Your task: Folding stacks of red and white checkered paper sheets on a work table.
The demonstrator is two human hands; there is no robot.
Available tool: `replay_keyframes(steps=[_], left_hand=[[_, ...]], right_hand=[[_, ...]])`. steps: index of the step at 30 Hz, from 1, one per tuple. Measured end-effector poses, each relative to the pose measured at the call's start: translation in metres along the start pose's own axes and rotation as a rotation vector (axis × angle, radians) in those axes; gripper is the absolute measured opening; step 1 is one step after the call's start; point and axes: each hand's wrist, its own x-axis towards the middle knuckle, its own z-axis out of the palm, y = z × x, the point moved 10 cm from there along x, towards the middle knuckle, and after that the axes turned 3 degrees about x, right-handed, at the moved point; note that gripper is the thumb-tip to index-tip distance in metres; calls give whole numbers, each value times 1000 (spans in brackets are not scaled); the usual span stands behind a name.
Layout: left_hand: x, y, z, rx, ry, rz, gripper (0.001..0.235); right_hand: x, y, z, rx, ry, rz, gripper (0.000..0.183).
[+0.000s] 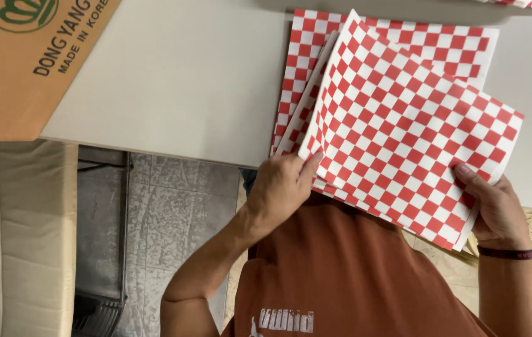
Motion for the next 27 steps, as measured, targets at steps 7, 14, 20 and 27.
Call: replay_keyframes(steps=[7,14,20,27], left_hand=[[-15,43,-13,199,248,378,23],[-6,-13,-29,-347,315,-51,31],[13,-51,-36,-571,259,-267,47],[57,-66,-150,-895,472,160,30]], right_hand=[[4,6,-8,39,34,47,40],[12,17,-9,76,-26,90,32],[7,16,-6,154,29,141,31],[-10,-7,7,145,70,204,52]])
